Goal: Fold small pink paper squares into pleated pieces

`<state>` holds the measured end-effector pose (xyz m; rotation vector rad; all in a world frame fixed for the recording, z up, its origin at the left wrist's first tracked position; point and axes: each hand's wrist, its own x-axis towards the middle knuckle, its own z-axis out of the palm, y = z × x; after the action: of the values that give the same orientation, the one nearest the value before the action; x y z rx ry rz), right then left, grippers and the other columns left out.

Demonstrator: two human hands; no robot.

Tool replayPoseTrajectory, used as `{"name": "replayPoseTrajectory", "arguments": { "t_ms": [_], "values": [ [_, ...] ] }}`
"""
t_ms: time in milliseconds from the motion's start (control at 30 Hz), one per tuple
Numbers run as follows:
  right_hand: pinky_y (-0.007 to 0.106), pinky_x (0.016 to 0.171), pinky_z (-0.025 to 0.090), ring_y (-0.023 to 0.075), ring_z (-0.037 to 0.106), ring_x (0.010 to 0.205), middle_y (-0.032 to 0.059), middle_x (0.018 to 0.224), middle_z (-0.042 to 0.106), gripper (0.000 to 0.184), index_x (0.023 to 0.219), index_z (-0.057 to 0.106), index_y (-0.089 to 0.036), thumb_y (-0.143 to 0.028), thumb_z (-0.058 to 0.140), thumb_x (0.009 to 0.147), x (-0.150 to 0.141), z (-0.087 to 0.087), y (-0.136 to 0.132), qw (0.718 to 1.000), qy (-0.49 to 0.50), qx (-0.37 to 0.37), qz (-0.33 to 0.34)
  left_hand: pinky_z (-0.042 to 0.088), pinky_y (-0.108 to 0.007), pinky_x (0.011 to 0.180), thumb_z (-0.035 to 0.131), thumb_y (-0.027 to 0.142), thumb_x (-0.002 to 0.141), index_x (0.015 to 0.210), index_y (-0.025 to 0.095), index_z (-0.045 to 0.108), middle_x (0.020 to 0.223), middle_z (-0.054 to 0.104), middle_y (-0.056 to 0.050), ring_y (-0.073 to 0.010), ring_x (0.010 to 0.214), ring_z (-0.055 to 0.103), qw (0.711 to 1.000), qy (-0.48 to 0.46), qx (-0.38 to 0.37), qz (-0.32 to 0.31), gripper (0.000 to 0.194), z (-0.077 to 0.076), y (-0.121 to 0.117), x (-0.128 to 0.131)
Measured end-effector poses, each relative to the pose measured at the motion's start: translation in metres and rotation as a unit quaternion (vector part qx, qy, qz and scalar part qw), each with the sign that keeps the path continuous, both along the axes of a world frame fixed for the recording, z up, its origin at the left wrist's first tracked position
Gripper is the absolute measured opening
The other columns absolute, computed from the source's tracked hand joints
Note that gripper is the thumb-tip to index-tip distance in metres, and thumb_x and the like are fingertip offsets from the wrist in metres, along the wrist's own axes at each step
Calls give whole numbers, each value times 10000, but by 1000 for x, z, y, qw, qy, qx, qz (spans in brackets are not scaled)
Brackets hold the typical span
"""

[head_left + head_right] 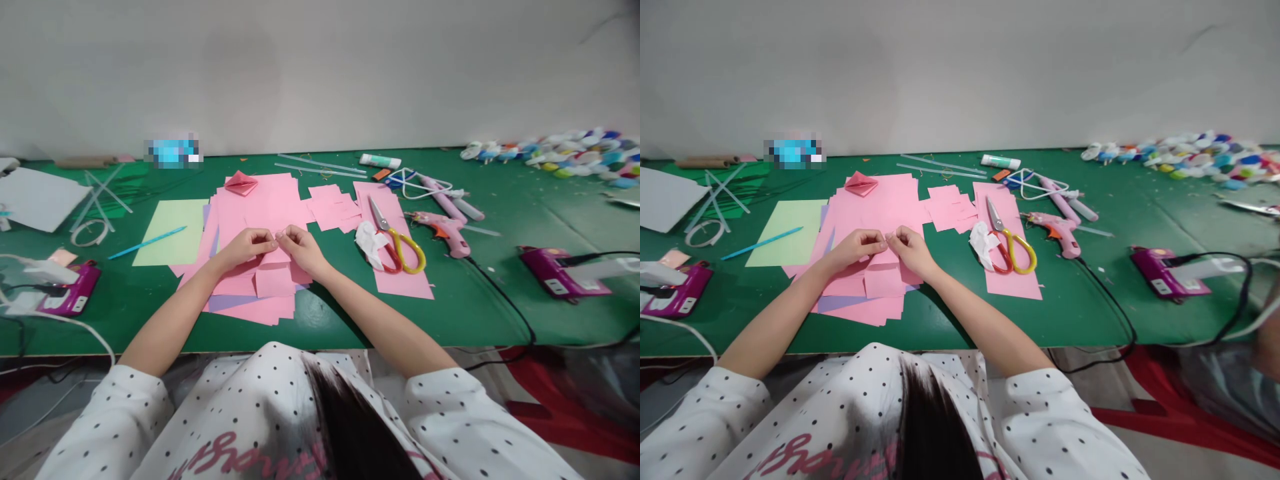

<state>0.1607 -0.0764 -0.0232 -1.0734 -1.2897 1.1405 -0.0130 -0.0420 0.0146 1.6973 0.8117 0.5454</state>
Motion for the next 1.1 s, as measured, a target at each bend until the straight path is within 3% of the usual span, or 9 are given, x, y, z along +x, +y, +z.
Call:
{"name": "replayPoseTrajectory", "arguments": {
  "t_ms": [267,467,633,900,1100],
  "values": [
    [290,539,251,104,316,525,-67,547,384,481,652,462,-235,-656,669,762,0,-1,0,1000,10,-8,18,307,-248,567,671,357,789,671,160,574,630,476,33,-91,590,399,1000,-3,-8,11,249,2,0,1],
    [285,582,289,112,341,578,-56,600,397,442,643,446,-231,-586,679,765,-1,-2,2,997,53,-1,-55,279,-247,551,634,288,771,644,166,545,588,416,54,-82,556,352,998,-31,-52,30,197,3,0,1],
    [278,565,276,109,318,569,-60,603,372,417,635,425,-232,-519,705,748,1,-5,5,990,100,-37,-96,248,-250,545,657,314,760,637,163,544,602,403,52,-82,564,332,997,-34,-54,41,225,1,2,0],
    [284,615,389,139,482,652,-34,644,518,369,684,530,-222,-526,735,731,6,-4,4,992,96,-70,-38,264,-252,560,665,336,767,648,163,558,610,413,47,-90,584,348,997,-26,-48,46,236,4,-1,0],
    [271,638,416,124,508,659,-36,687,573,347,744,583,-205,-521,728,730,3,-6,4,991,111,-68,-43,268,-250,557,672,353,771,645,165,542,618,409,47,-87,578,342,997,-25,-51,46,261,5,0,-1]
  ]
}}
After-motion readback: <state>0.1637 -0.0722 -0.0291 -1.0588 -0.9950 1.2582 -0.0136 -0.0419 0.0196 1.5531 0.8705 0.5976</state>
